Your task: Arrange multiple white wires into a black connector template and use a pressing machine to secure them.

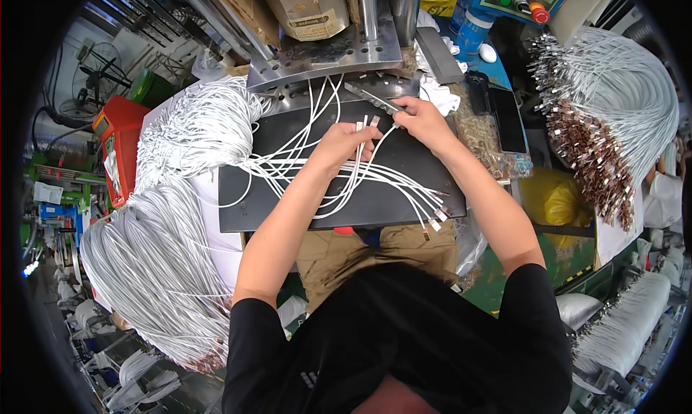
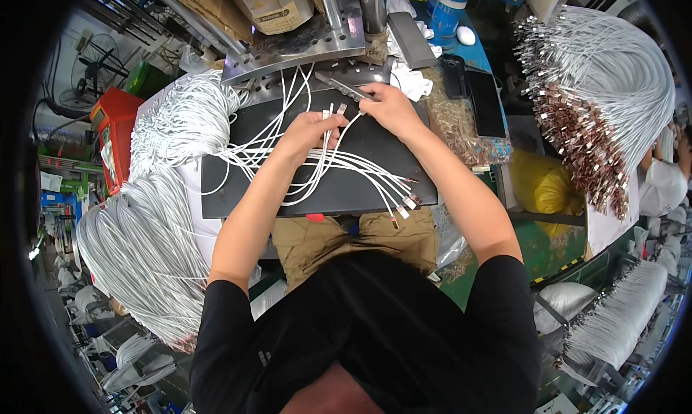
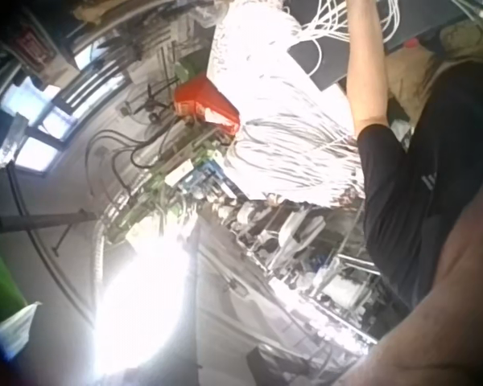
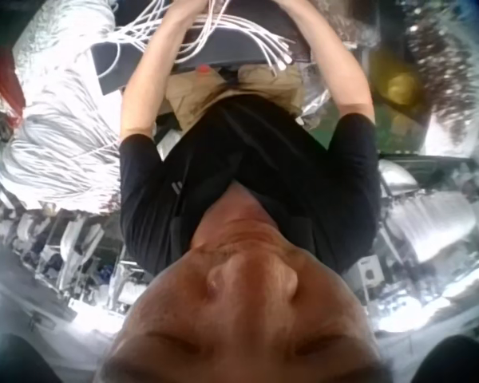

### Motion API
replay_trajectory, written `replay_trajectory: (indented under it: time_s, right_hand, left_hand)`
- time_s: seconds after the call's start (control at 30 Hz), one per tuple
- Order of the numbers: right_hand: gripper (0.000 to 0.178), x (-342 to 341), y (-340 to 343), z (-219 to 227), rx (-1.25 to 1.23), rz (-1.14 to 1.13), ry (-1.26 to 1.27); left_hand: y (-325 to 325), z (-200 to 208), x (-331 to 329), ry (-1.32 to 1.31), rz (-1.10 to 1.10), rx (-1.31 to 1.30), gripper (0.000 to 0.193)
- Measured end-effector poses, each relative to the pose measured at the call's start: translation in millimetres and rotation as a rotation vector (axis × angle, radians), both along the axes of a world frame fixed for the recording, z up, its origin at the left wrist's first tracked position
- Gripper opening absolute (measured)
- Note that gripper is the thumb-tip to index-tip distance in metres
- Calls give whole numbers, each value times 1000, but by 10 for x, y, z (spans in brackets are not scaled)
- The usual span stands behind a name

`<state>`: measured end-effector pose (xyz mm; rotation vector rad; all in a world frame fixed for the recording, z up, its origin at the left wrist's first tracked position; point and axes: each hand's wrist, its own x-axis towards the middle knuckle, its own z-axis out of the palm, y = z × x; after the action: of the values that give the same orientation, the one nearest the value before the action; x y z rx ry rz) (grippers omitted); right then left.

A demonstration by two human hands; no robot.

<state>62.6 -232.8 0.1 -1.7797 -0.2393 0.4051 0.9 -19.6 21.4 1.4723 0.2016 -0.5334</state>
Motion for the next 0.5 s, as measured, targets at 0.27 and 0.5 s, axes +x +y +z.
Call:
replay_trajectory:
  time_s: [0.27, 0.5]
  right_hand:
    - [39, -56, 51, -98, 23, 154, -164]
    - [38, -32, -108, 256, -4, 103, -6]
  left_hand:
    - [44, -13, 71, 73, -99, 16, 24]
    - [145, -5, 7, 21, 61, -50, 25]
